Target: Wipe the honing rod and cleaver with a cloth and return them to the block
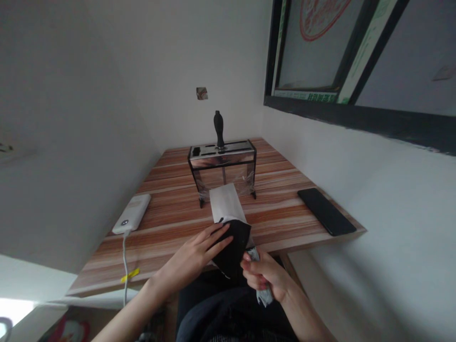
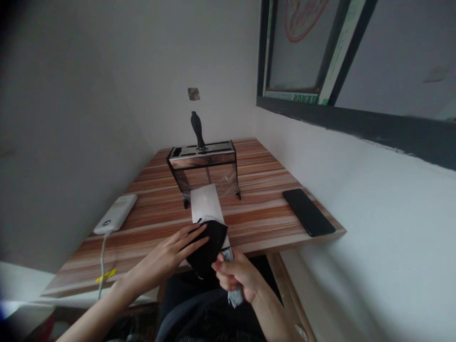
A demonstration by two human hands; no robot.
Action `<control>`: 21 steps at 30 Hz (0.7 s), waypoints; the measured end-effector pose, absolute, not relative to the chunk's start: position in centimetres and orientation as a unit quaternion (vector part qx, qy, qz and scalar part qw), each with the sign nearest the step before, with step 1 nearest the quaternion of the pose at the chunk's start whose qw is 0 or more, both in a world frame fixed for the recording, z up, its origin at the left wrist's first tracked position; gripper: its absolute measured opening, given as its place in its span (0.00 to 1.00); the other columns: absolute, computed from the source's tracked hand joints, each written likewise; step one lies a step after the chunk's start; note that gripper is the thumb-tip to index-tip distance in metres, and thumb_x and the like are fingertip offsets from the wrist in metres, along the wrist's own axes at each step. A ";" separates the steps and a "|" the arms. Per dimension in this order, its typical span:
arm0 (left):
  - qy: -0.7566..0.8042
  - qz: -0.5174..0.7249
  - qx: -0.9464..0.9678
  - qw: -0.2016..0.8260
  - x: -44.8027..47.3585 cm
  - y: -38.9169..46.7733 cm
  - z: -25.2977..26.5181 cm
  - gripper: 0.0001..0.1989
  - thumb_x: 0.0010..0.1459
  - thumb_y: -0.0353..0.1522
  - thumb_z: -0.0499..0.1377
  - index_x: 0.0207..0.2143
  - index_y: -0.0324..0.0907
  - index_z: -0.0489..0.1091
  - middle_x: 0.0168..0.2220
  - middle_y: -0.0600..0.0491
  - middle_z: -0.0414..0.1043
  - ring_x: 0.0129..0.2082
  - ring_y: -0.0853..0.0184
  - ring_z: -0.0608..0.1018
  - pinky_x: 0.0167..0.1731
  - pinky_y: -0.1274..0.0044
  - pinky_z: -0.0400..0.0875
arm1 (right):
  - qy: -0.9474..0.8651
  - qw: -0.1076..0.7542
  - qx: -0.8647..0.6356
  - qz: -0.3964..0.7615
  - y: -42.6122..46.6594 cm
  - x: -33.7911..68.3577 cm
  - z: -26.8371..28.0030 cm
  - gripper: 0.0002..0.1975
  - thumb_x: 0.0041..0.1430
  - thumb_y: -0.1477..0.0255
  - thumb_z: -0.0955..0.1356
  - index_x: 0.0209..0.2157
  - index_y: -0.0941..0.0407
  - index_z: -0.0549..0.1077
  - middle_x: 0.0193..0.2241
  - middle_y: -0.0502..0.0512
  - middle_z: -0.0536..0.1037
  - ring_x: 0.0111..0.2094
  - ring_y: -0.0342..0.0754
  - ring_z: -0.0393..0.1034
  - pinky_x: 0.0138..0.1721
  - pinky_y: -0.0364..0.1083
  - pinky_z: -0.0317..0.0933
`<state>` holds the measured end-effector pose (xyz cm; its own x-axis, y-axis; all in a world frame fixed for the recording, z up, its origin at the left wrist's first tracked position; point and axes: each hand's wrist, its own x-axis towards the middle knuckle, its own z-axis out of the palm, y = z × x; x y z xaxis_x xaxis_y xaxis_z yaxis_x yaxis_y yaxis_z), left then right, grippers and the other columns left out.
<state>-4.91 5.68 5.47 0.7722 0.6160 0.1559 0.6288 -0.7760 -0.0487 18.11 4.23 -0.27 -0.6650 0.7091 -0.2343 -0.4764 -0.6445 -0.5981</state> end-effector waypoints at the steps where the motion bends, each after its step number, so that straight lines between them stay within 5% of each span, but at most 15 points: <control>1: -0.327 -0.059 -0.941 0.056 -5.0 5.9 5.4 0.37 0.58 0.19 0.52 0.67 0.47 0.46 0.68 0.50 0.47 0.66 0.60 0.55 0.59 0.66 0.63 | -0.253 0.340 -0.232 0.876 4.2 18.1 -0.4 0.23 0.38 0.69 0.79 0.26 0.56 0.62 0.11 0.36 0.59 0.11 0.30 0.40 0.11 0.36 0.34; 8: -0.302 -0.082 -0.943 0.115 -5.6 7.0 5.1 0.31 0.60 0.24 0.54 0.64 0.49 0.55 0.63 0.47 0.60 0.58 0.56 0.65 0.51 0.65 0.66 | -0.265 0.331 -0.223 0.878 4.1 18.2 -0.6 0.21 0.40 0.70 0.79 0.26 0.56 0.63 0.10 0.35 0.57 0.11 0.31 0.41 0.11 0.35 0.35; 16: -0.318 -0.093 -0.938 0.104 -5.9 5.9 7.0 0.36 0.48 0.23 0.59 0.61 0.46 0.60 0.55 0.46 0.68 0.51 0.54 0.69 0.52 0.62 0.62 | -0.267 0.342 -0.237 0.870 4.1 18.3 0.1 0.23 0.39 0.69 0.79 0.27 0.55 0.61 0.10 0.35 0.56 0.11 0.30 0.40 0.11 0.35 0.35; 21: -0.321 -0.125 -0.935 0.089 -4.1 5.5 6.5 0.34 0.48 0.23 0.57 0.60 0.39 0.60 0.42 0.45 0.72 0.42 0.57 0.72 0.44 0.65 0.67 | -0.267 0.333 -0.244 0.871 4.1 18.1 -0.4 0.24 0.40 0.69 0.79 0.27 0.55 0.60 0.10 0.35 0.57 0.11 0.31 0.41 0.11 0.35 0.36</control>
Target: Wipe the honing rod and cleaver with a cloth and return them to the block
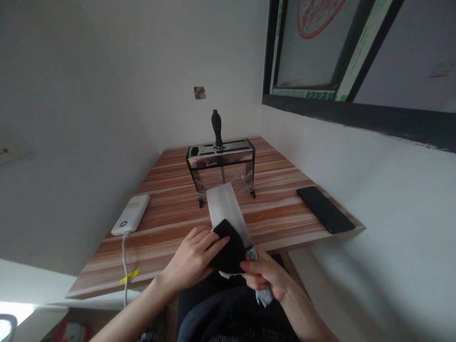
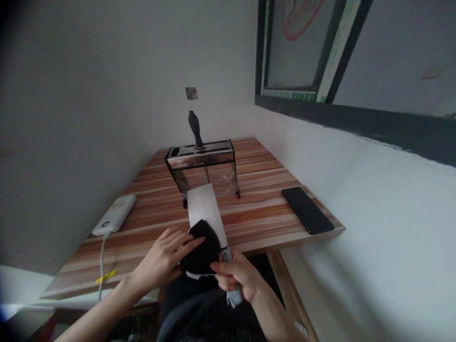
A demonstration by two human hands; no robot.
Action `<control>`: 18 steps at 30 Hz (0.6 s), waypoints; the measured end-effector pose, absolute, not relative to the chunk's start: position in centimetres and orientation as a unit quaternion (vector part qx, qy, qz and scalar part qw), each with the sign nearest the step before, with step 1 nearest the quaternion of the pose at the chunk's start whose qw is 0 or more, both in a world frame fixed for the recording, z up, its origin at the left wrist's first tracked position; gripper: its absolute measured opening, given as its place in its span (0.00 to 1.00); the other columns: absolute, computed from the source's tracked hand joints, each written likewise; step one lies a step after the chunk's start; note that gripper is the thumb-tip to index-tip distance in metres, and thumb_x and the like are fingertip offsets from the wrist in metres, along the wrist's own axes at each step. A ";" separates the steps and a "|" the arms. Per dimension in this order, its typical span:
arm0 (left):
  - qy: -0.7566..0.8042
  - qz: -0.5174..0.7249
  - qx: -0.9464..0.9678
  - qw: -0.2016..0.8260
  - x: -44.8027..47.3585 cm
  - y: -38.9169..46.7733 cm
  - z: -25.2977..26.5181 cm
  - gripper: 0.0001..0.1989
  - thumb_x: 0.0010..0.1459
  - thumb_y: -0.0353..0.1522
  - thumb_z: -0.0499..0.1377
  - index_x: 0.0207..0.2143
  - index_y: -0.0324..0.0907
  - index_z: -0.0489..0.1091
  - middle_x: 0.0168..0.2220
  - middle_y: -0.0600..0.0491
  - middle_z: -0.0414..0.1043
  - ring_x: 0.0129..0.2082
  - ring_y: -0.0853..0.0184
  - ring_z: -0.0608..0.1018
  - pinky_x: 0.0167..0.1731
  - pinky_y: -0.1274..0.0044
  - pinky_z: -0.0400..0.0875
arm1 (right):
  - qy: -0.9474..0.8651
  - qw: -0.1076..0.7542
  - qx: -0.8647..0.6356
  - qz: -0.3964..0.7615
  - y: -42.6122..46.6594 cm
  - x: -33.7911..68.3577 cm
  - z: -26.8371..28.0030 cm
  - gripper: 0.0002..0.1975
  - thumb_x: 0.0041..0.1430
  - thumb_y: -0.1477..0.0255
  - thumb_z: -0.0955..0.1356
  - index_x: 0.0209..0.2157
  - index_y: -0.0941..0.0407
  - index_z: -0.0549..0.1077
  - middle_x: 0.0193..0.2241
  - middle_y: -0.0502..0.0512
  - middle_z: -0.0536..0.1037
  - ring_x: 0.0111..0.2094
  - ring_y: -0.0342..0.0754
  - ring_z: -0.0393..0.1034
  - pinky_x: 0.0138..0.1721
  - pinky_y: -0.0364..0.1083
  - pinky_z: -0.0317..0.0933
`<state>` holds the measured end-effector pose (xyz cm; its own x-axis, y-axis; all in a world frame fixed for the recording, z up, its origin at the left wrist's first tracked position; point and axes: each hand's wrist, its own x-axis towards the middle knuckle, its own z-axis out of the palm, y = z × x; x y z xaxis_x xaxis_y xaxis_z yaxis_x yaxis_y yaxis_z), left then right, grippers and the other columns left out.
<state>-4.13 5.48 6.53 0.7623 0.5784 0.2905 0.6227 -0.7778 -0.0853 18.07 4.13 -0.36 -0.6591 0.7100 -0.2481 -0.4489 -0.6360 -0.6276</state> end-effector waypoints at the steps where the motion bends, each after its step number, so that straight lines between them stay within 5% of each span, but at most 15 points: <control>1: -0.316 -0.125 -0.937 0.084 -3.6 5.5 6.3 0.35 0.49 0.24 0.57 0.61 0.39 0.58 0.40 0.46 0.72 0.40 0.58 0.73 0.42 0.65 0.68 | -0.267 0.330 -0.241 0.872 4.1 18.0 -0.5 0.24 0.40 0.68 0.79 0.27 0.55 0.60 0.10 0.35 0.56 0.10 0.31 0.41 0.11 0.35 0.36; 4: -0.269 -0.122 -0.952 0.076 -2.1 5.7 5.8 0.31 0.56 0.25 0.54 0.63 0.41 0.56 0.40 0.47 0.72 0.41 0.58 0.73 0.45 0.64 0.69 | -0.272 0.325 -0.229 0.877 4.2 18.0 -0.6 0.25 0.38 0.66 0.79 0.26 0.54 0.60 0.09 0.34 0.56 0.10 0.31 0.40 0.10 0.36 0.35; 8: -0.196 -0.137 -0.970 0.040 -2.0 6.2 5.3 0.26 0.62 0.25 0.49 0.63 0.38 0.54 0.54 0.43 0.69 0.57 0.59 0.67 0.60 0.63 0.60 | -0.272 0.330 -0.220 0.877 4.4 18.1 -0.6 0.26 0.37 0.64 0.80 0.25 0.55 0.61 0.09 0.34 0.55 0.10 0.30 0.40 0.10 0.35 0.36; 12: -0.243 -0.174 -0.953 -0.042 -2.9 6.4 5.1 0.31 0.58 0.22 0.50 0.64 0.38 0.51 0.60 0.43 0.63 0.62 0.61 0.63 0.61 0.64 0.59 | -0.268 0.330 -0.209 0.881 4.5 18.0 -0.5 0.25 0.40 0.64 0.79 0.22 0.56 0.60 0.10 0.36 0.55 0.11 0.30 0.40 0.11 0.35 0.36; 18: -0.426 -0.304 -0.849 -0.070 -1.1 6.0 4.6 0.29 0.50 0.17 0.51 0.55 0.42 0.63 0.55 0.45 0.70 0.57 0.62 0.70 0.57 0.65 0.66 | -0.254 0.325 -0.202 0.888 4.4 17.6 -0.6 0.21 0.40 0.69 0.79 0.26 0.57 0.64 0.13 0.37 0.60 0.11 0.30 0.42 0.12 0.36 0.36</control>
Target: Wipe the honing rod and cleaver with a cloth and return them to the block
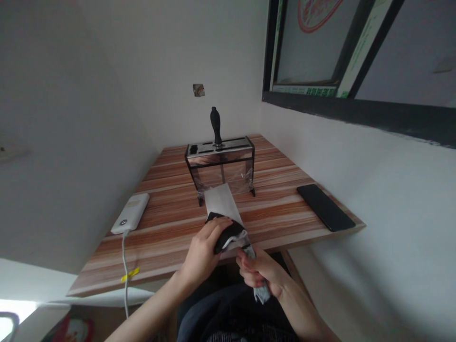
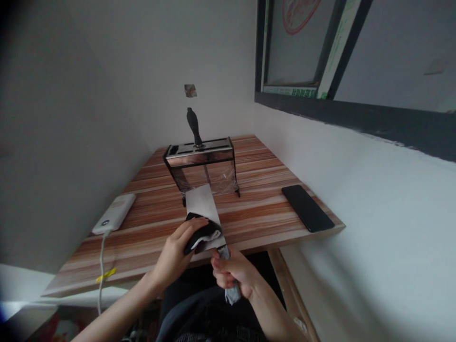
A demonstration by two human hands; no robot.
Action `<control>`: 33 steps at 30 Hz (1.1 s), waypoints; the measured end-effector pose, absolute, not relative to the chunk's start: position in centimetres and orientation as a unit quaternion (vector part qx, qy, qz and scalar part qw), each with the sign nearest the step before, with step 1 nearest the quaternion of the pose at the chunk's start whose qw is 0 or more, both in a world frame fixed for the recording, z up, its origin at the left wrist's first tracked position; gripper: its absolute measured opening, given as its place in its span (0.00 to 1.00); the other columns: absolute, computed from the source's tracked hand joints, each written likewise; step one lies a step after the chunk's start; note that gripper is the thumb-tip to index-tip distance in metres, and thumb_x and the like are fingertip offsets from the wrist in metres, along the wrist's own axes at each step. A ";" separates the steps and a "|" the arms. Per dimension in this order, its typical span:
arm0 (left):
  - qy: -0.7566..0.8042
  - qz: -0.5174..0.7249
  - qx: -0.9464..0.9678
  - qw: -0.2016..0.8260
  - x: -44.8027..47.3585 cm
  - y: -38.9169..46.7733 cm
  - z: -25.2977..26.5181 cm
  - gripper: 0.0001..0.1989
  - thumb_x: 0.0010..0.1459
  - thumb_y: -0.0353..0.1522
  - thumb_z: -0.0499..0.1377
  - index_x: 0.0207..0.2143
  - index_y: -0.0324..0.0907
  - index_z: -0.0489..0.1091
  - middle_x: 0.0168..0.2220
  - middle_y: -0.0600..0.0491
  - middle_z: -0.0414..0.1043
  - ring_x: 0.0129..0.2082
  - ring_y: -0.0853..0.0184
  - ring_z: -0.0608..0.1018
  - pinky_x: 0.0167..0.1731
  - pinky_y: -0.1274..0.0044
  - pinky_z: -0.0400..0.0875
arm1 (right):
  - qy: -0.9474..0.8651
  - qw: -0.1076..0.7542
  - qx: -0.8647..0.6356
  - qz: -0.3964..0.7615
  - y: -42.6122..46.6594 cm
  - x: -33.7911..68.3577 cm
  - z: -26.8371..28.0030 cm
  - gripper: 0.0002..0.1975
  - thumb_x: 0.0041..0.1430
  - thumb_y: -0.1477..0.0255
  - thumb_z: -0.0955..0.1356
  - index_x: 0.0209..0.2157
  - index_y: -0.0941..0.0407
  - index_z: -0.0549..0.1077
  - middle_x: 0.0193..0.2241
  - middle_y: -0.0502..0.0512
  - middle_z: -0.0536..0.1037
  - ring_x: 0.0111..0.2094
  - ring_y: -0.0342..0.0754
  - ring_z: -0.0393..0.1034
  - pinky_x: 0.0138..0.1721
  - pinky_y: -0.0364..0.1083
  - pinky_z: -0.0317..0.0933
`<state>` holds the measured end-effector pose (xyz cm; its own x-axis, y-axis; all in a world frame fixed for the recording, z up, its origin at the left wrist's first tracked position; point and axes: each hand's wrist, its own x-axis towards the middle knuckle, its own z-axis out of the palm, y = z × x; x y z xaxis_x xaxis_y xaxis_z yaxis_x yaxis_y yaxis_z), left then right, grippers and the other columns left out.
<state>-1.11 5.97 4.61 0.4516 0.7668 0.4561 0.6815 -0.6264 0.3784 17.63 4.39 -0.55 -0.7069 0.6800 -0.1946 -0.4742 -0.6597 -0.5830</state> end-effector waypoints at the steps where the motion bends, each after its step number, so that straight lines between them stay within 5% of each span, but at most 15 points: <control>1: 0.424 0.302 0.852 0.054 -0.6 5.9 4.6 0.30 0.49 0.17 0.51 0.54 0.42 0.64 0.55 0.45 0.70 0.57 0.61 0.70 0.59 0.63 0.64 | -0.255 0.323 -0.206 0.888 4.4 17.6 -0.5 0.20 0.40 0.70 0.79 0.26 0.57 0.64 0.13 0.38 0.62 0.11 0.30 0.43 0.12 0.36 0.35; 4: 0.364 0.248 0.897 0.010 0.2 5.7 4.5 0.33 0.48 0.16 0.50 0.57 0.40 0.62 0.58 0.46 0.68 0.61 0.59 0.65 0.61 0.57 0.59 | -0.266 0.320 -0.219 0.882 4.4 17.8 -0.4 0.19 0.39 0.74 0.78 0.25 0.57 0.64 0.12 0.37 0.60 0.11 0.30 0.42 0.12 0.36 0.35; 11: 0.248 0.100 0.963 -0.023 -1.0 5.4 4.7 0.36 0.53 0.20 0.50 0.65 0.32 0.46 0.66 0.41 0.51 0.68 0.63 0.49 0.64 0.63 0.54 | -0.287 0.328 -0.212 0.874 4.6 18.1 -0.3 0.18 0.38 0.74 0.76 0.30 0.57 0.67 0.09 0.35 0.57 0.10 0.31 0.41 0.12 0.36 0.37; 25: 0.372 0.139 0.912 -0.105 0.8 6.6 5.9 0.37 0.56 0.26 0.55 0.66 0.36 0.46 0.68 0.44 0.46 0.69 0.62 0.46 0.64 0.63 0.50 | -0.381 0.257 -0.210 0.863 10.1 19.0 1.1 0.20 0.39 0.71 0.76 0.19 0.56 0.59 0.07 0.37 0.57 0.08 0.32 0.44 0.09 0.35 0.38; 33: 0.409 0.169 0.889 -0.115 1.6 6.6 5.4 0.33 0.59 0.28 0.54 0.65 0.35 0.48 0.68 0.43 0.47 0.68 0.61 0.49 0.63 0.62 0.53 | -0.392 0.234 -0.183 0.871 10.8 19.0 0.4 0.24 0.48 0.54 0.74 0.26 0.56 0.60 0.12 0.37 0.61 0.09 0.31 0.43 0.10 0.34 0.39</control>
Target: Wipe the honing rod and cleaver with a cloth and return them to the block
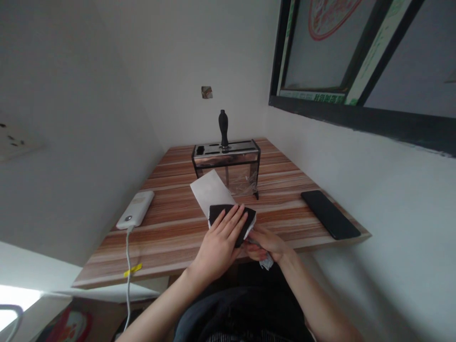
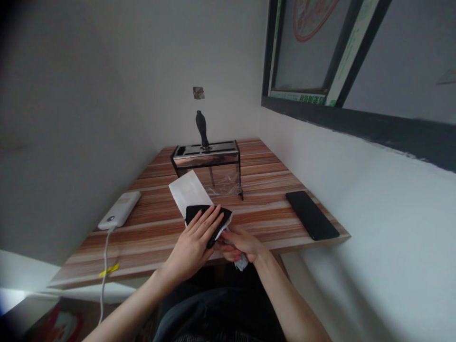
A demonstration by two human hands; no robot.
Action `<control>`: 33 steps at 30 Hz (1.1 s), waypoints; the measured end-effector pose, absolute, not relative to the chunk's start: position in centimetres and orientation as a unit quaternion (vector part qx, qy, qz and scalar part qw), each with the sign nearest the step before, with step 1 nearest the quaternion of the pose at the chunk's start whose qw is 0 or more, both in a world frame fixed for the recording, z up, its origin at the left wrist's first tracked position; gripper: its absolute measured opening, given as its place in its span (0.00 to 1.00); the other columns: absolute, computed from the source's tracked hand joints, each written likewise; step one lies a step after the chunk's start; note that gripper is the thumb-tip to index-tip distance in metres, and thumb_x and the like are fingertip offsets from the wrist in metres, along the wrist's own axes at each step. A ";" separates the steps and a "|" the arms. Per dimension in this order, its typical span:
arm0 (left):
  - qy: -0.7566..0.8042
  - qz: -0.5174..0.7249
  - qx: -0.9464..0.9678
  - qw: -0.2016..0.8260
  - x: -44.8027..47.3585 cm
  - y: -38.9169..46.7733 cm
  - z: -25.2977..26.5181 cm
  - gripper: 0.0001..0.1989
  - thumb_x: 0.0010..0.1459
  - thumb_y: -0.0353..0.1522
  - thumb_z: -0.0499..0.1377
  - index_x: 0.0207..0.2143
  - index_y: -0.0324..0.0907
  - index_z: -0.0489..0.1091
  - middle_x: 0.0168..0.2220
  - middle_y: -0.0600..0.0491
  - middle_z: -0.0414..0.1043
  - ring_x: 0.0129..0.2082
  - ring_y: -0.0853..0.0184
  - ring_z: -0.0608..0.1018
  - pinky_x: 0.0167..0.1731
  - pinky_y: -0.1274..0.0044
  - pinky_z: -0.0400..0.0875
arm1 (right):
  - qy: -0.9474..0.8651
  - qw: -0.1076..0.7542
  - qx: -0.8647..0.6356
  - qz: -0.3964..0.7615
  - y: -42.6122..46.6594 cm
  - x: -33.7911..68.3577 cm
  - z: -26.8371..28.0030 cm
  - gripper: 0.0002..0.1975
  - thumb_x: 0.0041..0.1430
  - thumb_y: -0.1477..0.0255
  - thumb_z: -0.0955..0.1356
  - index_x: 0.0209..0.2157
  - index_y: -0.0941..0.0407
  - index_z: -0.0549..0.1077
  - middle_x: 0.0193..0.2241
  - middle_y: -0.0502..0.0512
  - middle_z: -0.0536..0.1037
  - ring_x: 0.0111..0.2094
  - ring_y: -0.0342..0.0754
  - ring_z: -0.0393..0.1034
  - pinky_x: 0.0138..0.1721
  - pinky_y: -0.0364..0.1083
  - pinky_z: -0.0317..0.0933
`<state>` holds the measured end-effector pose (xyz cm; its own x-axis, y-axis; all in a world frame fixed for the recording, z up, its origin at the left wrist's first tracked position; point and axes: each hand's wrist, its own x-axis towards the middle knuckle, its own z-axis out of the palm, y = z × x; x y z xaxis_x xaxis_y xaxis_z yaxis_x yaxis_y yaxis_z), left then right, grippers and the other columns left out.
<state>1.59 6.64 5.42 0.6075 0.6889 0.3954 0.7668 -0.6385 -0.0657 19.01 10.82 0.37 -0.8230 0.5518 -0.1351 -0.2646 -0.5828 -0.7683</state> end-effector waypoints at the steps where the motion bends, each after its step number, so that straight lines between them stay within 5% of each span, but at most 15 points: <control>1: -0.414 -0.171 -0.887 0.115 1.7 6.7 5.4 0.33 0.59 0.28 0.54 0.66 0.35 0.48 0.68 0.43 0.47 0.68 0.61 0.49 0.63 0.62 0.52 | -0.391 0.235 -0.178 0.872 10.8 19.0 0.3 0.25 0.48 0.52 0.73 0.27 0.56 0.60 0.12 0.37 0.61 0.08 0.31 0.43 0.10 0.34 0.39; 12: -0.421 -0.151 -0.887 0.118 1.8 7.4 4.8 0.36 0.61 0.32 0.54 0.68 0.41 0.43 0.69 0.46 0.41 0.68 0.60 0.48 0.64 0.63 0.48 | -0.415 0.238 -0.138 0.867 10.9 19.3 0.2 0.26 0.46 0.55 0.75 0.25 0.56 0.58 0.12 0.35 0.57 0.09 0.29 0.42 0.10 0.34 0.38; 33: -0.530 -0.286 -0.779 0.177 -1.6 14.7 8.6 0.29 0.65 0.33 0.48 0.67 0.36 0.47 0.67 0.39 0.48 0.68 0.56 0.51 0.64 0.58 0.47 | -0.416 0.229 -0.125 0.871 10.7 19.3 1.0 0.24 0.53 0.58 0.72 0.23 0.56 0.57 0.14 0.36 0.56 0.09 0.30 0.40 0.09 0.34 0.37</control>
<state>-1.59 14.66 8.60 0.2751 0.7237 0.6329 0.9260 -0.3765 0.0280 19.30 10.68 1.02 -0.8644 0.5022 -0.0269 -0.2951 -0.5498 -0.7814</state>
